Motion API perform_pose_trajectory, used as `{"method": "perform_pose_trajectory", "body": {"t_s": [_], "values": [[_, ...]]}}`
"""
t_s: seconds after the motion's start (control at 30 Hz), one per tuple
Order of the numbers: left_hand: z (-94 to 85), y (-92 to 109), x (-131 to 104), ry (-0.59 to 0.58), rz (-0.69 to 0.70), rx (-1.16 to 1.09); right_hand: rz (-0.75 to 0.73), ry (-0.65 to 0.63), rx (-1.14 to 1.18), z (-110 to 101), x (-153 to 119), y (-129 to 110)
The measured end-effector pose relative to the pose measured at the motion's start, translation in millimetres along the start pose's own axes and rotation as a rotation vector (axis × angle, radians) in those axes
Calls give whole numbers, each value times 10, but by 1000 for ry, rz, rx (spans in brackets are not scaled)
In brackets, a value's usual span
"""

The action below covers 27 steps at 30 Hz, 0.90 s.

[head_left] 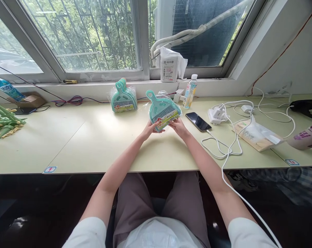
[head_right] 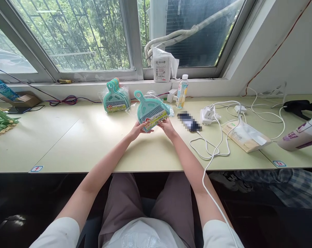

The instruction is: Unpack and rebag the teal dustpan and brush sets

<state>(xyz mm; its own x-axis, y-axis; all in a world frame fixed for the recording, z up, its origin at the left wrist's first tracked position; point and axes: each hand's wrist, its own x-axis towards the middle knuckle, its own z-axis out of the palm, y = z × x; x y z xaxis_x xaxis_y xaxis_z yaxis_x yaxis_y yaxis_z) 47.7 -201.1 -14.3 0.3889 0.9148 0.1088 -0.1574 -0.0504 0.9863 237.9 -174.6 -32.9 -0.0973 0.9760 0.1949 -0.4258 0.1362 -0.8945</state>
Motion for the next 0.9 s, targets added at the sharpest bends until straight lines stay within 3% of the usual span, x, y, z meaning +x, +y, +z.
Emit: {"method": "perform_pose_trajectory", "body": {"t_s": [0.4,0.57,0.77,0.9], "values": [[-11,-5,3,5,32,28,-25,67,37,62,-10,71],[13,4,-3,34,44,80,-39,161,37,124,-45,111],[74,-11,-16,-84,-76,58,-71,231,33,145,-64,113],[11,1,19,27,18,50,-63,227,63,134,-52,99]]}}
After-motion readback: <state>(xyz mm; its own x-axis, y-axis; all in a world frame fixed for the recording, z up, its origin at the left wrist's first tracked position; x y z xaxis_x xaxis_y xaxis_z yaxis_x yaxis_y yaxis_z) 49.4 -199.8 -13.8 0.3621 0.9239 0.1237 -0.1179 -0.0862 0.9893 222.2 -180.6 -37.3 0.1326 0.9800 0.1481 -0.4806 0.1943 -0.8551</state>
